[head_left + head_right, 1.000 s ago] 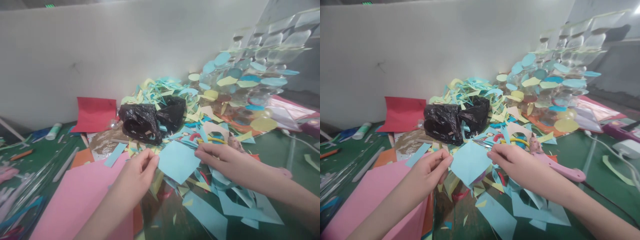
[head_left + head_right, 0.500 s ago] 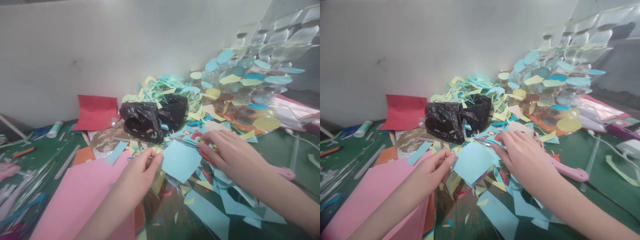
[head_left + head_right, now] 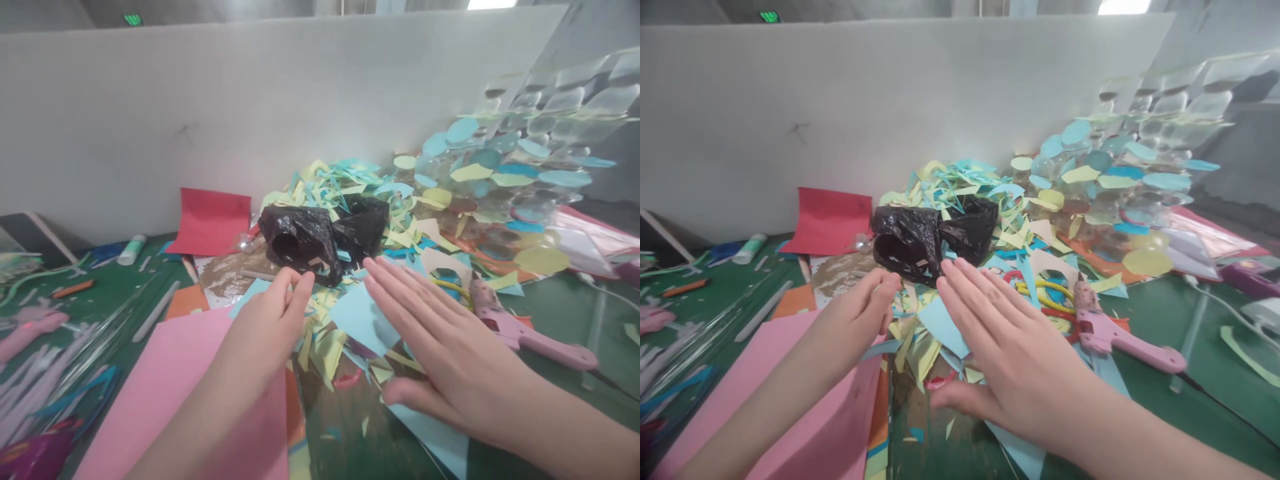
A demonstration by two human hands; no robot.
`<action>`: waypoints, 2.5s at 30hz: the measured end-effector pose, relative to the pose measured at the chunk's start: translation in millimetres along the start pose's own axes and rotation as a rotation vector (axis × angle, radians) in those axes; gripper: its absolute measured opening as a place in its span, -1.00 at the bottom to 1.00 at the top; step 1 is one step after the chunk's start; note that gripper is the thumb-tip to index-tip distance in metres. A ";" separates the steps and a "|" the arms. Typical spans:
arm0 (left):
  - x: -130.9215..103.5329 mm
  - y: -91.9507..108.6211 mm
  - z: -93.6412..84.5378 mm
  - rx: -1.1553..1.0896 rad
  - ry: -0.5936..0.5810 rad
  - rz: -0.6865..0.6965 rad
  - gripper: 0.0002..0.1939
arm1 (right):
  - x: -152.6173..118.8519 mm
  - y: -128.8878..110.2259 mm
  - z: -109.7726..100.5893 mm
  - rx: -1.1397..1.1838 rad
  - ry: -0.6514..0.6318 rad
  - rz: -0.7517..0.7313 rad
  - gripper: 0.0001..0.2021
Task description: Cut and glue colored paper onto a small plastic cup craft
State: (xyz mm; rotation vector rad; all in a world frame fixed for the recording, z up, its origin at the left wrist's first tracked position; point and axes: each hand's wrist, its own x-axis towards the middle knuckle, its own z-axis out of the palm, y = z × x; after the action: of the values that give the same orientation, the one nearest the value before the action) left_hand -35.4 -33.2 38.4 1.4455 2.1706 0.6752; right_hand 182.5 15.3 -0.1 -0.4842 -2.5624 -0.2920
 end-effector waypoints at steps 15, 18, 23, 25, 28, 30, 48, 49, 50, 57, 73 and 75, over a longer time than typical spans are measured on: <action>5.4 -3.8 -7.0 0.002 0.009 0.028 -0.60 | 1.5 -9.1 11.1 0.003 -0.049 -0.036 -0.29; 6.3 -5.1 -6.7 -0.020 0.013 0.041 -0.59 | 2.3 -8.2 12.8 -0.044 0.049 -0.001 -0.29; 7.4 -8.1 -5.1 0.014 0.017 0.035 -0.60 | 3.9 -4.7 14.3 -0.058 -0.009 -0.012 -0.21; 8.7 -11.1 -4.6 0.006 0.039 0.049 -0.58 | 4.5 -3.1 11.8 -0.063 0.065 0.015 -0.17; 12.2 -16.5 -5.6 0.011 0.081 0.056 -0.55 | 3.9 -1.8 9.5 -0.037 0.078 0.010 -0.15; 15.2 -19.3 -7.6 0.026 0.115 0.048 -0.53 | 2.8 -1.6 10.2 0.005 -0.015 -0.035 -0.17; 17.6 -12.2 -7.2 0.106 0.142 -0.034 -0.58 | 2.3 -1.0 5.4 0.019 0.135 0.085 -0.17; 13.6 -8.0 -6.2 0.116 0.142 -0.040 -0.59 | 1.9 -1.9 7.7 0.038 0.075 0.051 -0.20; 9.1 -3.8 -5.1 0.120 0.149 -0.039 -0.60 | 1.3 -2.2 8.9 0.058 0.018 0.017 -0.20; -15.1 14.1 7.2 -0.044 0.159 -0.053 -0.49 | -10.4 18.1 -29.8 -0.009 0.189 0.118 -0.26; -1.4 38.5 32.0 -0.420 -0.266 -0.381 -0.33 | -37.6 59.7 -13.1 0.079 0.275 0.271 -0.61; -0.7 37.6 34.0 -0.447 -0.295 -0.381 -0.34 | -39.3 62.3 -13.2 0.088 0.275 0.290 -0.64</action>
State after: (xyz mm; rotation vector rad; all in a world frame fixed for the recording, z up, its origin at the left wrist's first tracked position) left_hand 12.2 -16.2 35.0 0.8156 1.8399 0.6983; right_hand 244.4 57.3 -2.5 -0.7190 -2.1942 -0.1300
